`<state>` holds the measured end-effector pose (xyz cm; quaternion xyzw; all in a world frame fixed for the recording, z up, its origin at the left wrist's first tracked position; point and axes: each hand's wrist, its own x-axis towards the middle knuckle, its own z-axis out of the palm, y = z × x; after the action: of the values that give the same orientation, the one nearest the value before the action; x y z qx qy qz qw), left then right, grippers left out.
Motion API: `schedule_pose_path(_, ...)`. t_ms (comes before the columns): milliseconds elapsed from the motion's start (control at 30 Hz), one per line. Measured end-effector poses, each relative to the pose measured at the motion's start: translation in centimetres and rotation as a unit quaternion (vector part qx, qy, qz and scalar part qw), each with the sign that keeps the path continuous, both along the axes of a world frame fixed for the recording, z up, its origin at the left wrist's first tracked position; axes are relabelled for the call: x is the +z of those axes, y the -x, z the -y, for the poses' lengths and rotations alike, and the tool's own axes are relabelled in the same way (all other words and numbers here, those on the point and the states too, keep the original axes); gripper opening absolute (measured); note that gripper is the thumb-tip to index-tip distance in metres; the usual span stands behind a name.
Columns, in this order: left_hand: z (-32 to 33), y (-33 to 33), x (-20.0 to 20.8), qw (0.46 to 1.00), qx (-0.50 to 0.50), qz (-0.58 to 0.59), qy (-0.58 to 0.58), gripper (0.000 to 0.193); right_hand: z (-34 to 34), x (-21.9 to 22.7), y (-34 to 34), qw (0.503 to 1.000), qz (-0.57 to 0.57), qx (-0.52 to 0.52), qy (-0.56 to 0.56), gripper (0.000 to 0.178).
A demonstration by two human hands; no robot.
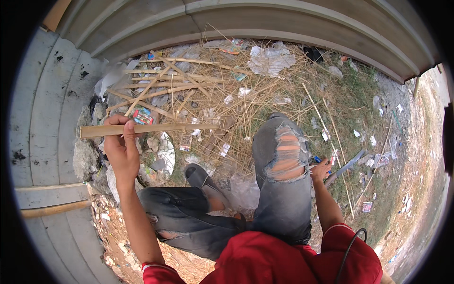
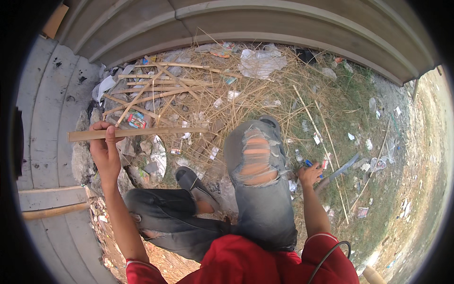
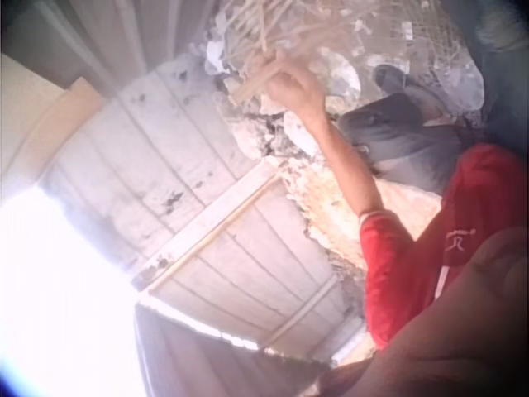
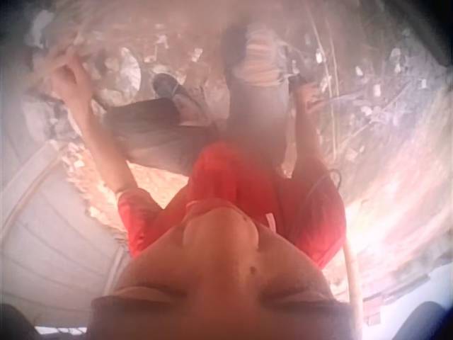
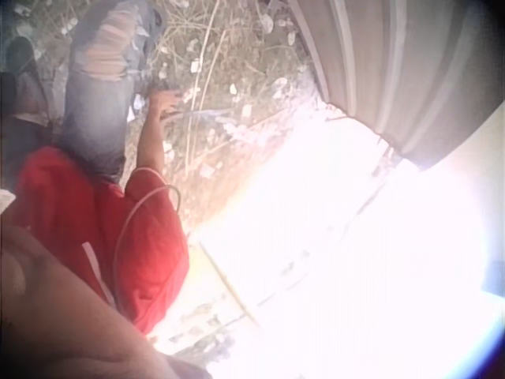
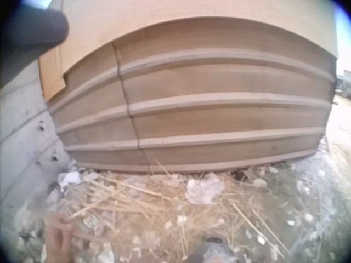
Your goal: The person sits on the ground and uses a blue utility knife to shave thin strips from a bamboo stick. They repeatedly scrape the blade along the bamboo to create fine shavings, occasionally switching to a machete to split or break the bamboo into smaller pieces.
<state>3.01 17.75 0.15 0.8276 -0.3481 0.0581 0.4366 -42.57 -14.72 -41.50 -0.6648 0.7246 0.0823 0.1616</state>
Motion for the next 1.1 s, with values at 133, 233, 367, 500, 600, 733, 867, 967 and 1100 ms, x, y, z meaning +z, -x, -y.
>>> schedule_pose_path(133, 0.2, 0.7, -0.2, 0.995, 0.051, 0.025, 0.079, 0.018, 0.0, -0.3, 1.5, 0.995, -0.066, -0.022, 0.072, 0.086)
schedule_pose_path(233, 0.3, 1.5, 0.0, 0.994, 0.051, 0.052, 0.083, 0.017, -1.2, 0.3, 3.8, 0.993, -0.06, -0.054, 0.086, 0.087)
schedule_pose_path(367, 0.4, 1.0, 0.1, 0.998, 0.028, 0.022, 0.06, 0.015, -2.0, -2.7, 8.8, 0.991, -0.026, -0.118, 0.06, 0.086)
schedule_pose_path(500, -0.2, 0.3, 0.7, 0.997, 0.054, 0.016, 0.061, 0.014, -1.2, -8.5, 14.2, 0.991, 0.076, -0.084, 0.066, 0.074)
schedule_pose_path(600, -0.5, -0.5, 0.7, 0.997, 0.051, 0.024, 0.061, 0.015, 1.9, -10.2, 15.7, 0.975, 0.147, -0.168, -0.016, 0.044)
schedule_pose_path(733, -0.1, -1.7, 0.4, 0.998, 0.06, 0.018, 0.021, 0.016, 4.0, -9.1, 15.1, 0.814, 0.451, -0.335, -0.149, 0.016)
schedule_pose_path(867, 0.1, -2.8, 0.5, 0.996, 0.044, 0.073, 0.021, 0.019, 5.6, -2.6, 12.2, 0.763, 0.515, -0.313, -0.234, 0.021)
schedule_pose_path(967, 1.6, -3.5, 0.7, 0.992, 0.03, 0.122, 0.027, 0.021, 7.5, 2.9, 10.0, 0.731, 0.57, -0.33, -0.177, 0.022)
schedule_pose_path(1100, 1.3, -4.3, 0.0, 0.989, 0.039, 0.138, 0.035, 0.018, 3.7, 20.0, -1.7, 0.581, 0.7, -0.383, -0.159, 0.026)
